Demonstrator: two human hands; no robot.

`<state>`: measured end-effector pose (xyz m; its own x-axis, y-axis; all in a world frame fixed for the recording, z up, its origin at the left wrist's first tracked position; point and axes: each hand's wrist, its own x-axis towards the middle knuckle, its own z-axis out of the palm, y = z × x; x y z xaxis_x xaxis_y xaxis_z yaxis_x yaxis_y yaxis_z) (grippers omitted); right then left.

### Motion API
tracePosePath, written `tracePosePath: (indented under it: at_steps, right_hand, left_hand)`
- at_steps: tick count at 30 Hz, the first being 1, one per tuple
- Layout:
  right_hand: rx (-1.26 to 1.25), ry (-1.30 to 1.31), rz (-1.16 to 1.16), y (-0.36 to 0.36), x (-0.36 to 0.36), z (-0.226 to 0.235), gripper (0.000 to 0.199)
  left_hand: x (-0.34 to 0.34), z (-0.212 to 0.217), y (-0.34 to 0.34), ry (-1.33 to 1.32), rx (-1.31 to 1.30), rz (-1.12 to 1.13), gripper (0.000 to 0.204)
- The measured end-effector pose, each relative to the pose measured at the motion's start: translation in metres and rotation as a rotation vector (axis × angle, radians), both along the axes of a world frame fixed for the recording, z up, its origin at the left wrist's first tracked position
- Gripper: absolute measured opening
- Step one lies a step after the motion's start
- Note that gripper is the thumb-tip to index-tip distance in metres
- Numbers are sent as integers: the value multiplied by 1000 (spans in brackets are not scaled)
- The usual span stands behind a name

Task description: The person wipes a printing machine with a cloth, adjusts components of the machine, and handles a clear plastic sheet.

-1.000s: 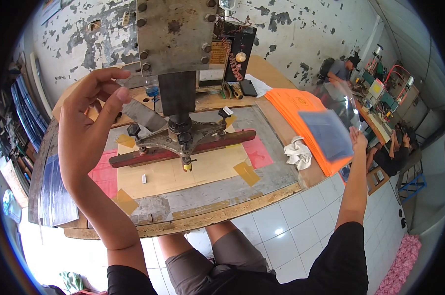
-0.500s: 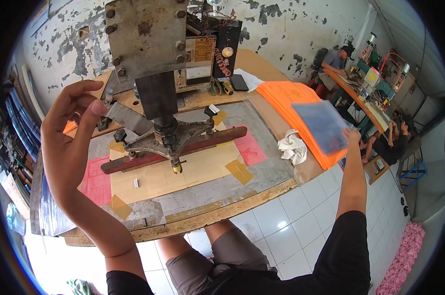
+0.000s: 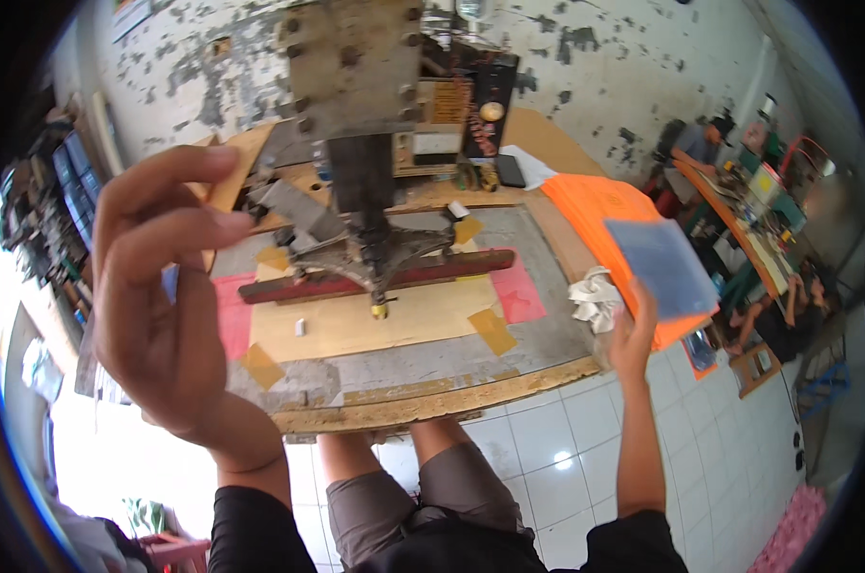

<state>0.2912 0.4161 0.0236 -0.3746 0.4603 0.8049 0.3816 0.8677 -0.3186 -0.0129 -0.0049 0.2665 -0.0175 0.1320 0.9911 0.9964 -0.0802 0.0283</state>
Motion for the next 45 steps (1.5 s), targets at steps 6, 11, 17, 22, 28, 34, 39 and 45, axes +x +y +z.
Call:
tracePosePath:
  at_steps: [6, 11, 17, 22, 28, 34, 39, 45]
  right_hand:
    - [-55, -151, 306, -101, -35, -37, 43]
    - [-143, 119, 193, -102, -48, -67, 29]
    - [228, 88, 410, -178, -11, -161, 16]
    - [-422, -625, 10, -206, 81, -346, 22]
    - [-650, -1478, 20, -233, 174, -509, 29]
    - [-833, -1503, -9, -220, 141, -468, 29]
    - [-843, -1503, 40, -209, 113, -468, 30]
    - [-772, -1418, 29, -191, 99, -460, 31]
  left_hand:
    - [-39, -18, -43, -92, -265, 89, 37]
    - [-151, -121, -128, -507, -461, 431, 34]
    - [-209, -231, -244, -591, -580, 855, 25]
    - [-206, -235, -259, -729, -688, 843, 35]
    - [-236, -226, -266, -861, -785, 859, 39]
    - [-236, -215, -246, -1120, -799, 711, 37]
    - [-246, -224, -264, -1011, -809, 744, 36]
    - [-250, -222, -249, -1000, -817, 765, 36]
